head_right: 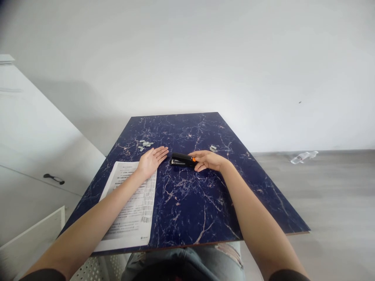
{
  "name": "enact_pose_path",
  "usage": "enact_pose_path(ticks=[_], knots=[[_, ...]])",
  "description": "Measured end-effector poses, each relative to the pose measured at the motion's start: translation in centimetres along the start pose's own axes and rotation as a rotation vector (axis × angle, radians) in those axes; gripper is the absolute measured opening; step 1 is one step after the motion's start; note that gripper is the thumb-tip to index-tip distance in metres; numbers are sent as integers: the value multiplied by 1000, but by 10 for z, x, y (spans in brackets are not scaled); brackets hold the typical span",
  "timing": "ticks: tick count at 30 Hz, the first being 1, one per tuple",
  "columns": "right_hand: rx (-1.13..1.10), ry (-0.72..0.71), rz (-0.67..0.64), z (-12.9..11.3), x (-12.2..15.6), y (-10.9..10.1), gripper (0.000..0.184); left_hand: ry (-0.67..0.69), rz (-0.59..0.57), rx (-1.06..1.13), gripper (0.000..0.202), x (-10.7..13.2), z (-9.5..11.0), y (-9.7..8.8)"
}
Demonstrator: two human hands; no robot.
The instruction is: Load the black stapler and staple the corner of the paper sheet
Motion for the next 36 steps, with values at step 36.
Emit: enact_pose_path(ticks=[36], knots=[[958, -489, 179, 7, -25, 36, 30, -20, 6, 55, 52, -2, 1, -4]])
Point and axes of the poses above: each hand's wrist, its own x-axis away from the middle knuckle, its own y-axis out of the palm, z = x × y, the point moved 2 cm from there along -x, towards the middle knuckle, and after that the axes turned 13 degrees about -y, right-handed, at the moved point
